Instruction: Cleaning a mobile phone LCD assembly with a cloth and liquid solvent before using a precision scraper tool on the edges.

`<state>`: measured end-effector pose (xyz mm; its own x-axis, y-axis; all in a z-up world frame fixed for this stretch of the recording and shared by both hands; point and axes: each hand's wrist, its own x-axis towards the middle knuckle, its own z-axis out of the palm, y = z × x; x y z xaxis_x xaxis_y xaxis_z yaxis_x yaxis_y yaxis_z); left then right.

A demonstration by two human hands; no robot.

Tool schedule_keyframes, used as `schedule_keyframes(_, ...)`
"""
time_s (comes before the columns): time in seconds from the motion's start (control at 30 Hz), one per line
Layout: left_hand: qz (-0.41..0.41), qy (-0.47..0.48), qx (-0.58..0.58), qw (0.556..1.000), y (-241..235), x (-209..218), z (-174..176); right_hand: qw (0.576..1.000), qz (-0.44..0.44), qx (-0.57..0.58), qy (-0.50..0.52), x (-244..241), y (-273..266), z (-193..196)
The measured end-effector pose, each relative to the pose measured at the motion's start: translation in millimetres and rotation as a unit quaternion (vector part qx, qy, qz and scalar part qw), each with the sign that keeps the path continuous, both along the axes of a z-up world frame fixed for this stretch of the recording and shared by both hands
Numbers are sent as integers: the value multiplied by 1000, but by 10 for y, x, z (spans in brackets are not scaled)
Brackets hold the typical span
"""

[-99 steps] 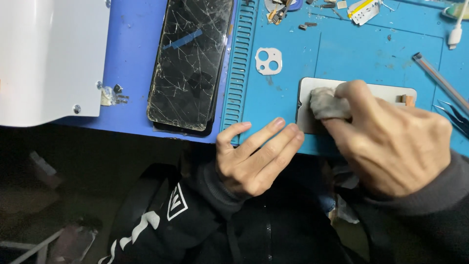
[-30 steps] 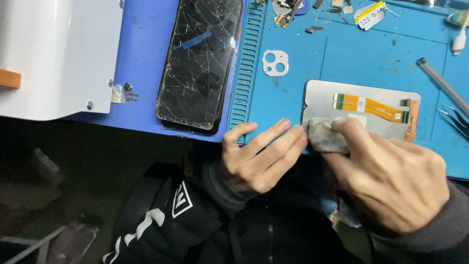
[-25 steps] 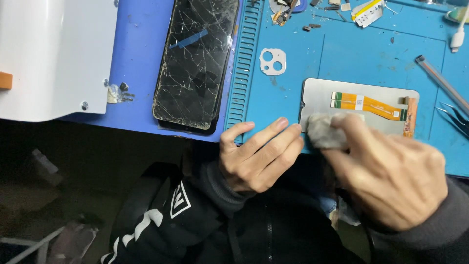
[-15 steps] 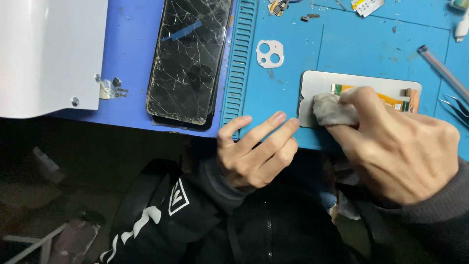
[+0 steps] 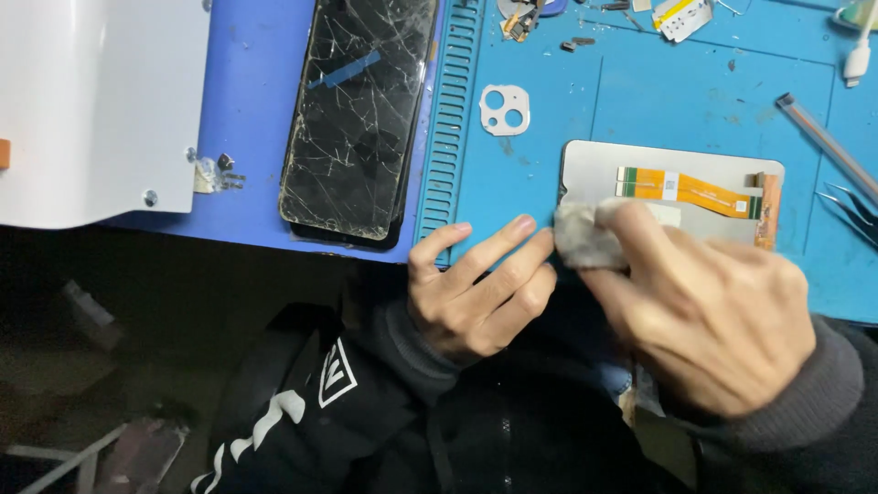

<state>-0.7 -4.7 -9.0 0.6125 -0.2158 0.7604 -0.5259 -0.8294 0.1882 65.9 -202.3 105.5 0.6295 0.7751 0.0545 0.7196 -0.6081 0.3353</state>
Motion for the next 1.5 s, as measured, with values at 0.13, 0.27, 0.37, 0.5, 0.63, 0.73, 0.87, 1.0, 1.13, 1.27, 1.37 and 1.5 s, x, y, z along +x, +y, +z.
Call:
schedule_keyframes(0.13,-1,-5,-6,1000,-34,4,-15,999,25,30,26,36,-8,-17)
schedule_keyframes(0.27,4,-3,-4,1000,-13,2,-16,996,64,51,24,-33,11,-3)
schedule_keyframes(0.37,1,-6,-6,1000,-25,-2,-20,1000,-25,-2,15,-5,-6,34)
schedule_keyframes(0.5,2,-7,-2,1000,-3,2,-35,998,48,52,-2,-87,-60,-16)
schedule_keyframes(0.63,1,-5,-4,1000,-9,4,-30,1000,8,1,-3,-100,-79,-32)
schedule_keyframes(0.73,0,-4,-7,1000,-15,0,-20,1000,17,4,-15,-68,-53,-35)
schedule_keyframes(0.87,3,-7,-9,1000,-19,9,3,999,29,21,-18,-8,4,-34)
schedule_keyframes(1.0,5,-7,-10,1000,-22,-3,-11,1000,8,13,0,61,36,-3)
schedule_keyframes(1.13,1,-8,-6,1000,1,-5,-15,998,51,27,-28,20,74,15)
schedule_keyframes(1.27,-2,-11,-6,1000,-12,14,-12,999,35,13,-37,26,100,3)
schedule_keyframes(1.37,-5,-3,-11,1000,4,-10,-13,999,42,25,-17,14,102,-1)
schedule_keyframes(1.5,-11,-3,-9,1000,1,9,14,999,-26,-26,-39,-12,142,49)
